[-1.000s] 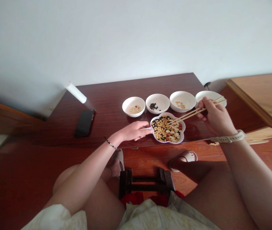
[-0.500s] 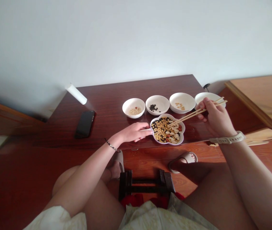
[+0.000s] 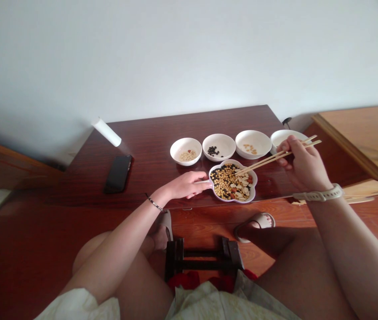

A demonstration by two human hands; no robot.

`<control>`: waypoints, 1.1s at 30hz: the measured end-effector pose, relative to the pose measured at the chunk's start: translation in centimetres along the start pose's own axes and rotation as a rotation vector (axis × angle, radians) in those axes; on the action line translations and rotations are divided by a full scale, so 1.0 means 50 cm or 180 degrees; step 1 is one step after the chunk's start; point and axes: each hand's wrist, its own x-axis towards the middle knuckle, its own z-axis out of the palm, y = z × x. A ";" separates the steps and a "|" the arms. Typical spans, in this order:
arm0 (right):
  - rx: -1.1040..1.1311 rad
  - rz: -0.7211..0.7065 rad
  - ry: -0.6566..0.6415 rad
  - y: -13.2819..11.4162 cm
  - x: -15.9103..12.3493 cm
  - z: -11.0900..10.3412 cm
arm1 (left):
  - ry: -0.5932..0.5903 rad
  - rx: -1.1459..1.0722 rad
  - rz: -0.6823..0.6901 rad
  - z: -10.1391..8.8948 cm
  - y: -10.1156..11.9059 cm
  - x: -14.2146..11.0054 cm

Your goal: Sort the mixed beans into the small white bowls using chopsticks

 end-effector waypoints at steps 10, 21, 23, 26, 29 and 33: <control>-0.0431 0.0184 -0.0398 0.002 -0.013 -0.001 | -0.0008 0.0034 -0.0001 0.002 0.003 0.002; -0.0323 0.0079 -0.0085 -0.002 -0.012 0.000 | -0.0018 0.0004 -0.0004 0.002 0.002 0.002; -0.0132 0.0011 -0.0054 -0.006 -0.011 0.001 | -0.0022 -0.0011 0.0001 0.001 0.001 0.001; 0.0220 -0.0083 0.0176 -0.013 -0.004 -0.003 | -0.0044 -0.0026 0.0014 0.001 -0.002 -0.001; 0.0645 -0.0077 0.0573 -0.019 0.006 -0.013 | -0.0052 -0.0037 0.0014 0.001 -0.006 -0.002; 0.1010 0.0014 0.1059 -0.025 0.022 -0.027 | -0.0033 -0.0030 0.0007 0.002 -0.009 -0.001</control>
